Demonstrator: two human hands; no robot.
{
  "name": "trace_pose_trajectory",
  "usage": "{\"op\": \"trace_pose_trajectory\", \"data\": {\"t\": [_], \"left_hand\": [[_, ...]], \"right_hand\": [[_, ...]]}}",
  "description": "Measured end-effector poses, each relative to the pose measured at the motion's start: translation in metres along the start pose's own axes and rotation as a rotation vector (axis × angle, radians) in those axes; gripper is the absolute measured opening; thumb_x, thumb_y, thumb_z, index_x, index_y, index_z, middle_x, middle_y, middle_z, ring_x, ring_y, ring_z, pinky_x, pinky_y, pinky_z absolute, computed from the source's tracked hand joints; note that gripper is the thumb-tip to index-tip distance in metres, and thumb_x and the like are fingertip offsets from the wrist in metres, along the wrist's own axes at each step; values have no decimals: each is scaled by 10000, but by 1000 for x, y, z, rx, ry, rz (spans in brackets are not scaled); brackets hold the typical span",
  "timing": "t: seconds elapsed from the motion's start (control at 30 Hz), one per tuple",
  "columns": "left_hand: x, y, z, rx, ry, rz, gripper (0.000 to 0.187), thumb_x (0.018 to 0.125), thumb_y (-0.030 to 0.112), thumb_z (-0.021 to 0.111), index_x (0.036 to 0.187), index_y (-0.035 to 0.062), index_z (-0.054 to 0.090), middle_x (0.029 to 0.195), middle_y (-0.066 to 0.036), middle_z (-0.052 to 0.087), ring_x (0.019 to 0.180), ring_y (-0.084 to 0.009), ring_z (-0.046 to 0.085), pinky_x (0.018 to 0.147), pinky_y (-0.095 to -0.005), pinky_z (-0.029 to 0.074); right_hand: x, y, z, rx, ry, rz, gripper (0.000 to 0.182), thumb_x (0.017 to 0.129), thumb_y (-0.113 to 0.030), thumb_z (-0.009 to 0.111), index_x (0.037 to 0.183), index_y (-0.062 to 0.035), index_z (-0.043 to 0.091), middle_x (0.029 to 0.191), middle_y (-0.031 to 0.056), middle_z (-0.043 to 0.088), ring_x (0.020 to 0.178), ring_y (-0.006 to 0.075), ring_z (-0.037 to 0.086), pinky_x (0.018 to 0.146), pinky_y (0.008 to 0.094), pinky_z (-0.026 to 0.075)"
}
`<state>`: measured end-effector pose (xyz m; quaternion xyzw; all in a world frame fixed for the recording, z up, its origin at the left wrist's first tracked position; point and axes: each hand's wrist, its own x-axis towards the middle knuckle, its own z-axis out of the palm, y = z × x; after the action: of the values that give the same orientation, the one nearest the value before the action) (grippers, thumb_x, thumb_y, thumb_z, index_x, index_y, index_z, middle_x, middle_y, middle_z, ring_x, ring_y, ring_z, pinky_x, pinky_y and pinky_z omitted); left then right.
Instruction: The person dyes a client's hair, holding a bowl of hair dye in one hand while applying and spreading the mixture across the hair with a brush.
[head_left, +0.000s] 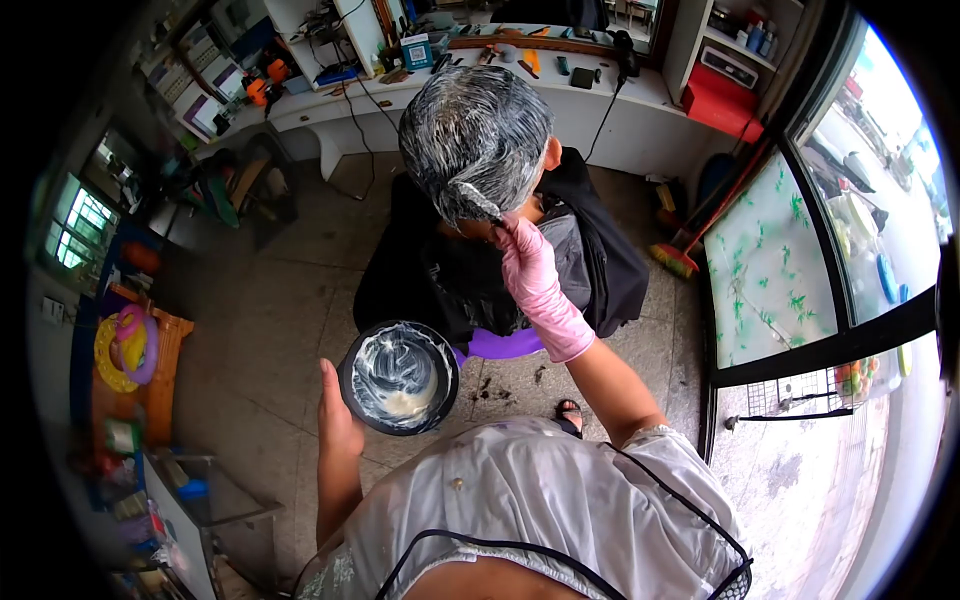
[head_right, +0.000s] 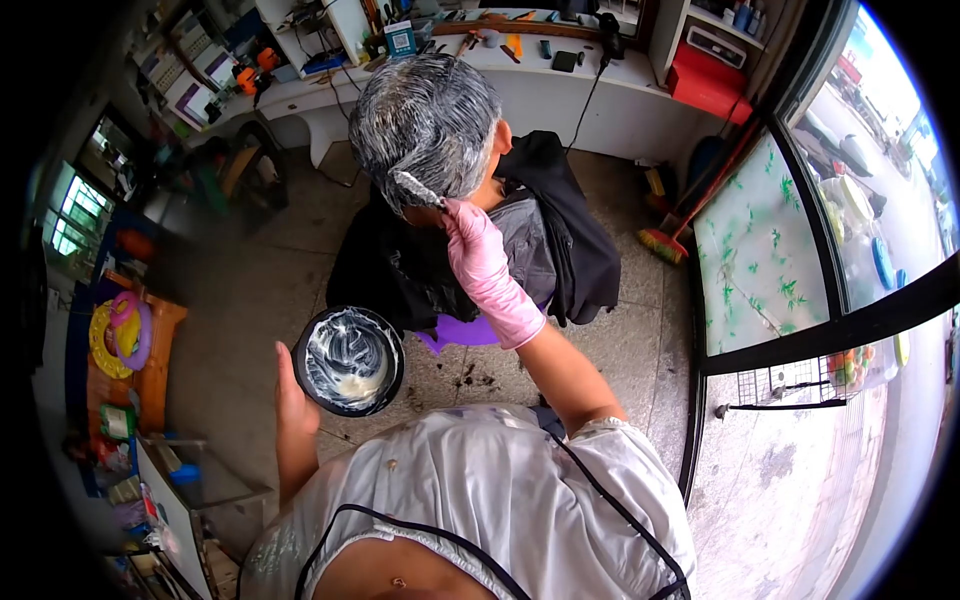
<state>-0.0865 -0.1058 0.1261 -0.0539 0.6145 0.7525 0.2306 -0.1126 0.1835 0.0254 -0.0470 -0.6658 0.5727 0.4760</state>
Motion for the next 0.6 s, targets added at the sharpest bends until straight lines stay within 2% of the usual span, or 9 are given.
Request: {"op": "trace_pose_trajectory", "data": {"t": [0.07,0.1,0.17,0.27,0.3,0.4,0.47,0.53,0.6], "left_hand": [[2,0,1,8,-1,3,657,892,532,305,1134,-51,490,1114,-134,550,1036,-196,521,913,-314,390],[3,1,1,-17,-27,-15,662,888,537,313,1137,-51,487,1120,-136,546,1040,-200,518,916,-315,387],[7,-3,-2,-50,-43,-34,675,877,548,335,1147,-55,477,1138,-143,535,1047,-209,513,926,-320,379],[9,-3,1,-57,-45,-31,678,873,551,344,1149,-55,474,1148,-144,529,1053,-209,509,928,-322,377],[10,-3,2,-54,-49,-33,678,873,551,344,1149,-55,474,1148,-144,529,1053,-209,509,928,-322,377],[12,-3,4,-32,-2,-45,678,873,551,345,1148,-54,475,1150,-136,529,1055,-206,506,931,-322,374],[12,-3,4,-28,7,-53,670,876,548,341,1148,-49,478,1152,-126,529,1060,-205,501,933,-320,370],[11,-4,5,-19,-9,-54,663,879,544,338,1150,-44,478,1153,-122,529,1060,-204,500,933,-320,368],[13,-4,4,-8,-31,-51,657,881,541,335,1152,-40,479,1154,-118,529,1061,-203,499,933,-321,367]], "right_hand": [[-2,-5,1,-127,0,-66,311,733,130,537,1000,-28,554,825,108,597,727,219,586,652,269,470],[-6,-8,0,-18,-23,-3,336,721,137,536,1011,-31,553,821,113,593,728,230,584,649,269,471],[-7,-18,-8,-122,-61,-239,271,779,91,517,1031,1,560,851,76,561,727,142,525,673,225,440],[-18,-23,-22,-96,-135,-138,399,748,183,451,1075,-23,550,889,95,571,774,168,557,701,236,463],[-21,-33,-35,-201,-269,-22,417,735,184,455,1084,-25,549,918,103,583,833,177,572,747,239,457],[-33,-34,-35,-154,-192,-174,348,733,126,507,1052,-9,542,909,111,600,787,228,590,699,256,469],[-38,-40,-21,345,100,328,169,879,13,439,1021,15,530,952,85,604,822,168,589,789,249,448],[-30,-39,-19,546,201,424,148,893,-22,436,1022,18,497,950,108,605,797,163,597,746,237,454],[-24,-36,-15,622,177,482,136,892,-35,445,1013,15,480,947,119,605,785,162,602,726,233,455]]}}
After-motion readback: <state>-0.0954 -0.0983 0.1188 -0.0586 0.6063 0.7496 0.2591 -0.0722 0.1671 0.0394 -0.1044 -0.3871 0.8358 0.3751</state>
